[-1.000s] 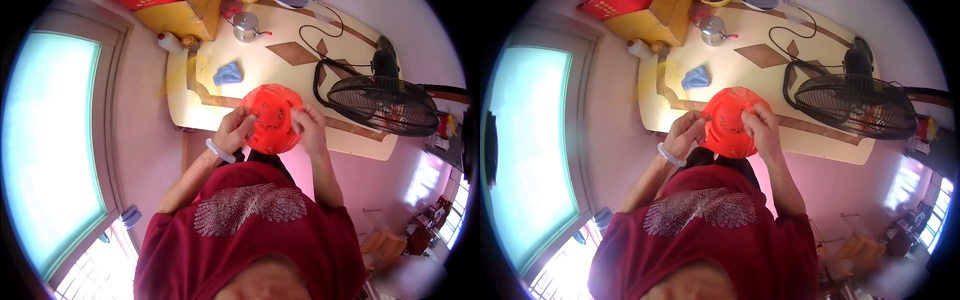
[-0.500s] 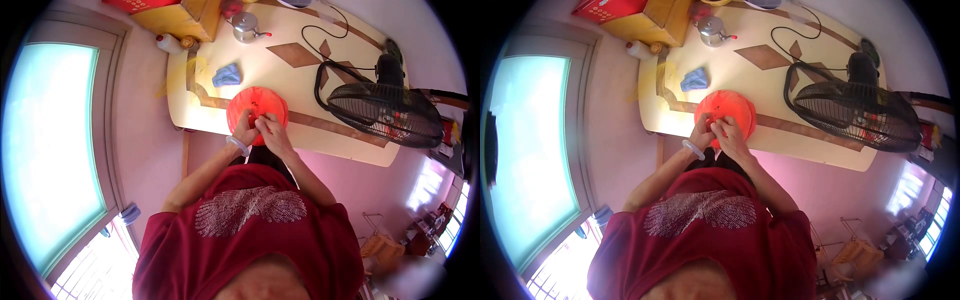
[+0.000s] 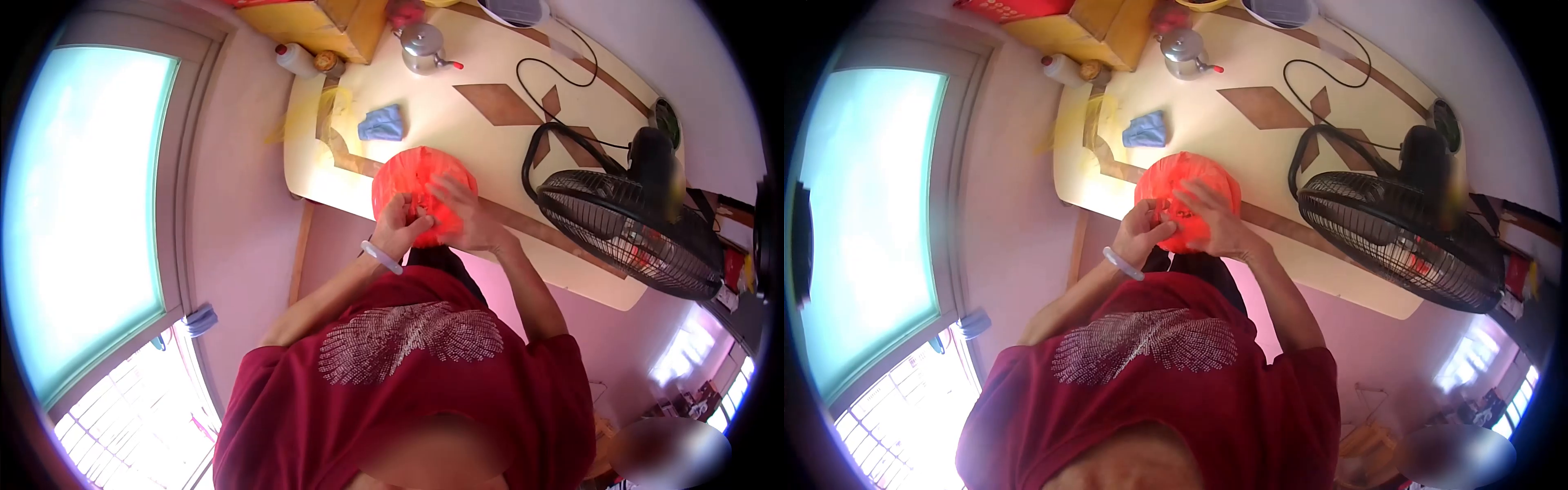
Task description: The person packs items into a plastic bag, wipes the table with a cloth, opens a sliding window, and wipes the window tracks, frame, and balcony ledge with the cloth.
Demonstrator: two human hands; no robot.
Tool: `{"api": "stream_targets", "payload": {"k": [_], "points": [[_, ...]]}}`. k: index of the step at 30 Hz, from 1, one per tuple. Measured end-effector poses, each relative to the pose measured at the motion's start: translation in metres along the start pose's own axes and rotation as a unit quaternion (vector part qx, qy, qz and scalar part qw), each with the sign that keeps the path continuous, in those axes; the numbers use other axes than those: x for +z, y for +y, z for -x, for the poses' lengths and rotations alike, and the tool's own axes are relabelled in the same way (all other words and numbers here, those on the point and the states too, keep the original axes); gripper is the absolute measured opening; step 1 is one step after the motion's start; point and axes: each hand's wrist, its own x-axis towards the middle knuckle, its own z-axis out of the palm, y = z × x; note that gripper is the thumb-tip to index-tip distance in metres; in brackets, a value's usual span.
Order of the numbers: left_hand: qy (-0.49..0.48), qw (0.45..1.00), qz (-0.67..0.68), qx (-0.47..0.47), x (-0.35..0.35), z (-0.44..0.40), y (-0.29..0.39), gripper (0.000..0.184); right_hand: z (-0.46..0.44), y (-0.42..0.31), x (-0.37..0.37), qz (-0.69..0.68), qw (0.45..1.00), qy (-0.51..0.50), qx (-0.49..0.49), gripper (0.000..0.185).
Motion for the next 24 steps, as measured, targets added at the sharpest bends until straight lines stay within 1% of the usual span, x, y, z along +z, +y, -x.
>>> {"api": "stream_targets", "payload": {"k": [3,4,7,9,10,12,13,15,16,17,18,19,20,22,23,24], "points": [[0.012,0.998,0.043,0.048,0.007,0.008,0.020,0.033,0.004,0.001,0.009,-0.005,0.999,0.008,-0.042,0.053],[0.012,0.998,0.029,0.046,0.005,0.008,0.025,0.032,0.004,0.005,0.014,-0.006,0.999,0.021,-0.047,0.048],[0.010,0.999,-0.022,0.040,0.001,0.008,0.032,0.029,0.014,0.035,0.036,-0.053,0.986,0.147,-0.054,0.029],[0.005,0.997,-0.063,0.043,-0.001,0.006,0.033,0.026,0.019,0.037,0.052,-0.130,0.975,0.174,0.038,0.022],[0.022,0.985,-0.154,0.074,-0.004,0.005,0.036,0.024,0.021,0.036,0.058,-0.168,0.964,0.186,0.087,0.019],[0.054,0.933,-0.332,0.131,-0.013,0.003,0.042,0.020,0.017,0.036,0.062,-0.351,0.893,0.237,0.152,0.019],[0.076,0.917,-0.348,0.180,-0.016,0.000,0.035,0.018,0.014,0.035,0.062,-0.437,0.842,0.260,0.181,0.019],[0.019,0.835,-0.471,0.283,-0.023,-0.008,0.026,0.023,0.004,0.032,0.062,-0.387,0.856,0.264,0.218,0.018],[-0.010,0.783,-0.526,0.332,-0.025,-0.011,0.021,0.025,0.002,0.033,0.066,-0.331,0.884,0.266,0.195,0.019],[-0.035,0.775,-0.532,0.338,-0.019,-0.013,0.014,0.030,0.000,0.035,0.070,-0.274,0.907,0.270,0.172,0.020],[-0.063,0.748,-0.565,0.343,-0.012,-0.016,0.012,0.022,0.001,0.045,0.084,-0.180,0.940,0.272,0.104,0.021],[-0.076,0.703,-0.606,0.365,-0.005,-0.022,0.011,0.018,-0.001,0.051,0.088,-0.081,0.959,0.271,0.032,0.023],[-0.088,0.654,-0.645,0.385,0.000,-0.030,0.010,0.014,0.002,0.057,0.088,-0.071,0.971,0.225,0.022,0.021],[-0.101,0.663,-0.620,0.407,0.005,-0.047,-0.007,0.014,0.009,0.059,0.083,-0.049,0.990,0.130,0.005,0.018],[-0.107,0.669,-0.606,0.416,0.007,-0.056,-0.015,0.014,0.010,0.063,0.079,-0.068,0.992,0.107,0.000,0.020],[-0.119,0.668,-0.614,0.404,0.013,-0.063,-0.013,0.016,0.011,0.066,0.075,-0.087,0.993,0.082,-0.005,0.021]]}}
